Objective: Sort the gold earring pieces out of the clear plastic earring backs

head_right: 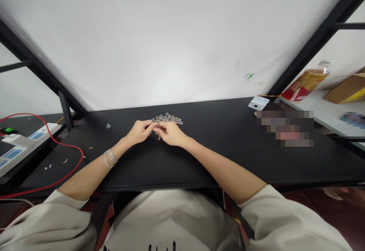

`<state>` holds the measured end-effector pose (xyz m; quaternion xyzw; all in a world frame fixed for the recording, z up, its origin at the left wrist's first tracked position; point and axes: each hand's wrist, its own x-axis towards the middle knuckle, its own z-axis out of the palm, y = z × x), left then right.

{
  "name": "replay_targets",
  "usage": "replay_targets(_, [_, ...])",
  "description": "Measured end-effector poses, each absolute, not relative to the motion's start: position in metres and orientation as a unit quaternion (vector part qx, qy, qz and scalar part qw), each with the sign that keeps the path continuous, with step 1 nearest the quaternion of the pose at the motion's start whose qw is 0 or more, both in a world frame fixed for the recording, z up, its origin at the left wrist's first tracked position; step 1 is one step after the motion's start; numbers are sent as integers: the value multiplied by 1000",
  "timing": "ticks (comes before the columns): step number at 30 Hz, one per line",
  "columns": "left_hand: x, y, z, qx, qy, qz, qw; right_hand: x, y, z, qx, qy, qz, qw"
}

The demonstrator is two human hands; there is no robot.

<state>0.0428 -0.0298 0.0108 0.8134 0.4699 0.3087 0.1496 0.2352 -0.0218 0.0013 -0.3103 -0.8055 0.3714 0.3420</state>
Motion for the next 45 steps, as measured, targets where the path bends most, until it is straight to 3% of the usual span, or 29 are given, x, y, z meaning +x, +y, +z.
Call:
replay_targets(9, [44,-28,13,755,502,316,281,230,-25,-3,-331,-793,337,386])
replay_targets(21, [46,-31,13,776,496,324,216,233,-23,1,-351,-800,268,405])
replay_targets(45, [41,-25,3,780,479,297,272,236,-23,2,-343,-874,137,315])
